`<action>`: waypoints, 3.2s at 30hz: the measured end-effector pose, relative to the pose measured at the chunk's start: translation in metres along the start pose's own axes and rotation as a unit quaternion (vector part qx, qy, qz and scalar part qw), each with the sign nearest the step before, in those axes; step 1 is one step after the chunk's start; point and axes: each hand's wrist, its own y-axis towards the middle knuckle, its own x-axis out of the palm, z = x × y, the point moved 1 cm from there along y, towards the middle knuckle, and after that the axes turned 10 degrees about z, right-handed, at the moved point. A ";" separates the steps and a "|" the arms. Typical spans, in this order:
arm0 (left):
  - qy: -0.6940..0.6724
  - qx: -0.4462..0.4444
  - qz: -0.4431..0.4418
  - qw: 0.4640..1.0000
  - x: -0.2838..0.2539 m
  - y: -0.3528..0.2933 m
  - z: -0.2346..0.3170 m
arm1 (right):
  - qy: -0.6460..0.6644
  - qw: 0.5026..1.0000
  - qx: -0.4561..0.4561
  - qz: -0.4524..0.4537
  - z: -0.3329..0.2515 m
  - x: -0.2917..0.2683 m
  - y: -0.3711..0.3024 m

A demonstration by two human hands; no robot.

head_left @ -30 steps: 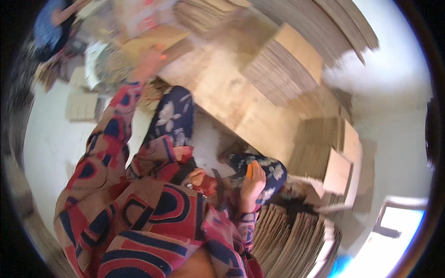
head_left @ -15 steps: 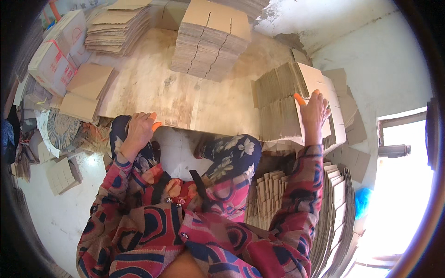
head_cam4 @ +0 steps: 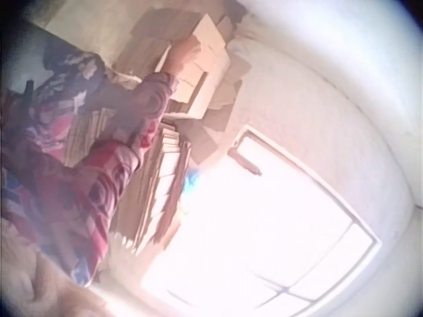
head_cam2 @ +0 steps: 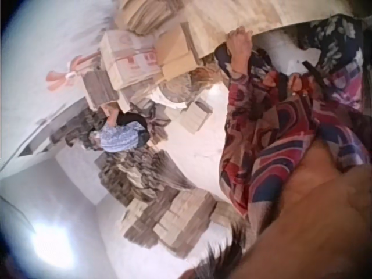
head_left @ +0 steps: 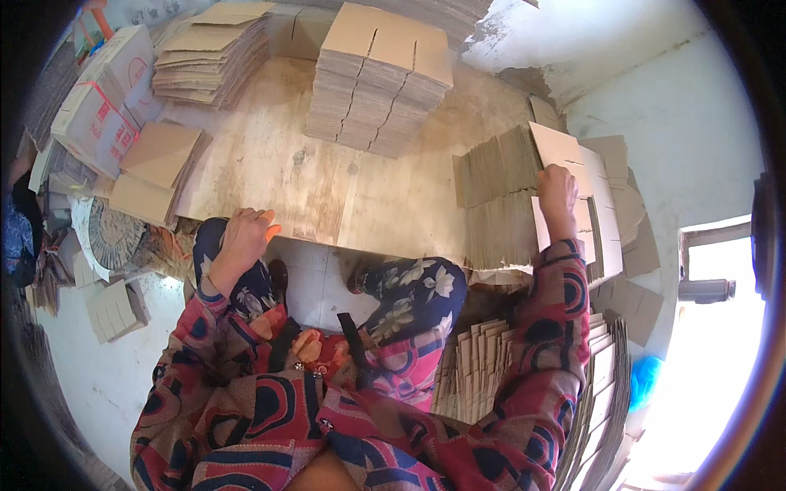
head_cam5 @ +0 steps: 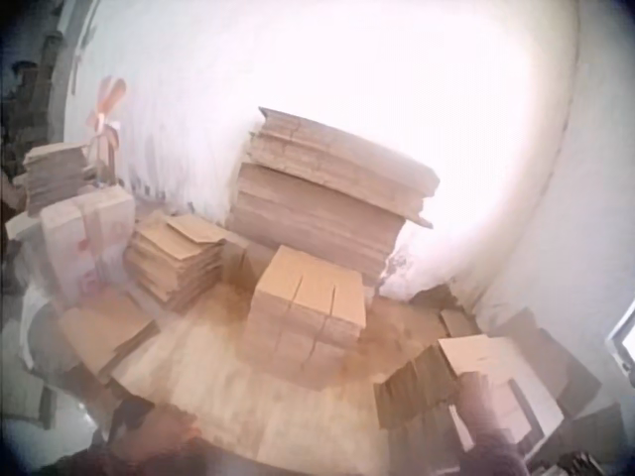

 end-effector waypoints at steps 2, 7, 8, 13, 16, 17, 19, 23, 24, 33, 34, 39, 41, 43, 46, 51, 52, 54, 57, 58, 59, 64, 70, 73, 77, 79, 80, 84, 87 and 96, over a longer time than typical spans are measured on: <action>-0.004 0.009 0.041 0.999 0.004 0.010 -0.003 | -0.045 0.999 -0.012 0.004 0.006 -0.013 0.001; -0.025 0.075 0.148 0.986 -0.007 0.075 0.001 | 0.000 1.000 -0.008 -0.004 0.021 -0.005 -0.003; -0.046 0.103 0.191 0.975 -0.010 0.096 0.008 | 0.046 0.999 0.012 -0.002 0.035 -0.004 -0.002; -0.075 0.133 0.222 0.963 -0.021 0.193 0.038 | 0.022 0.998 0.040 0.048 0.049 -0.026 -0.002; 0.003 0.163 0.229 0.960 -0.018 0.239 0.044 | -0.023 0.987 0.110 0.113 0.020 -0.064 0.005; 0.030 0.176 0.232 0.956 -0.013 0.251 0.043 | -0.018 0.980 0.126 0.154 0.011 -0.078 0.007; 0.091 0.177 0.259 0.945 0.003 0.269 0.035 | 0.133 0.956 0.128 0.229 -0.012 -0.109 -0.003; 0.160 0.181 0.079 0.967 0.023 0.293 0.045 | 0.397 0.860 0.190 0.259 -0.040 -0.132 -0.033; 0.157 0.219 0.110 0.957 0.026 0.297 0.044 | 0.428 0.841 0.196 0.268 -0.052 -0.139 -0.039; 0.205 0.325 0.218 0.897 0.020 0.296 0.035 | 0.533 0.767 0.257 0.246 -0.091 -0.123 -0.070; 0.204 0.322 0.219 0.898 0.018 0.294 0.036 | 0.535 0.765 0.256 0.252 -0.092 -0.122 -0.073; 0.063 0.258 0.168 0.949 0.009 0.299 0.044 | 0.537 0.754 0.263 0.272 -0.094 -0.125 -0.084; 0.008 0.185 0.118 0.976 -0.006 0.305 0.040 | 0.544 0.750 0.253 0.278 -0.097 -0.128 -0.085; 0.009 0.281 0.257 0.925 -0.014 0.309 0.031 | 0.552 0.743 0.241 0.294 -0.096 -0.131 -0.088; -0.012 0.310 0.378 0.872 -0.034 0.306 0.060 | 0.477 0.772 0.256 0.334 -0.091 -0.143 -0.097; 0.048 0.348 0.419 0.837 -0.108 0.260 0.095 | 0.359 0.812 0.215 0.407 -0.088 -0.152 -0.110; 0.067 0.344 0.402 0.846 -0.121 0.241 0.098 | 0.322 0.828 0.197 0.415 -0.087 -0.155 -0.112; 0.044 0.321 0.355 0.877 -0.132 0.198 0.116 | 0.255 0.853 0.152 0.429 -0.082 -0.161 -0.116; -0.044 0.271 0.229 0.934 -0.129 0.148 0.136 | 0.265 0.856 0.174 0.408 -0.075 -0.170 -0.121; -0.069 0.250 0.182 0.948 -0.124 0.139 0.136 | 0.260 0.860 0.163 0.407 -0.075 -0.174 -0.119; -0.089 0.223 0.133 0.962 -0.108 0.135 0.134 | 0.269 0.862 0.171 0.395 -0.074 -0.178 -0.117; -0.112 0.094 -0.019 0.989 -0.020 0.114 0.102 | 0.435 0.826 0.216 0.287 -0.099 -0.200 -0.102; -0.114 0.111 -0.001 0.987 -0.004 0.112 0.101 | 0.494 0.833 0.185 0.167 -0.110 -0.186 -0.093; -0.150 0.128 0.018 0.980 -0.008 0.111 0.101 | 0.488 0.849 0.158 0.129 -0.112 -0.177 -0.090; -0.145 0.102 0.011 0.984 -0.008 0.111 0.102 | 0.484 0.858 0.126 0.115 -0.118 -0.172 -0.087; -0.149 0.093 0.007 0.984 -0.007 0.114 0.100 | 0.494 0.851 0.137 0.116 -0.119 -0.173 -0.084; -0.155 0.090 0.004 0.984 -0.007 0.114 0.099 | 0.500 0.847 0.131 0.122 -0.119 -0.172 -0.083; -0.167 0.080 -0.001 0.983 -0.007 0.117 0.097 | 0.489 0.854 0.121 0.131 -0.117 -0.170 -0.082; -0.171 0.062 -0.017 0.983 -0.010 0.118 0.097 | 0.505 0.842 0.157 0.104 -0.116 -0.173 -0.082; -0.182 0.061 0.007 0.981 -0.010 0.115 0.097 | 0.514 0.838 0.169 0.064 -0.114 -0.181 -0.079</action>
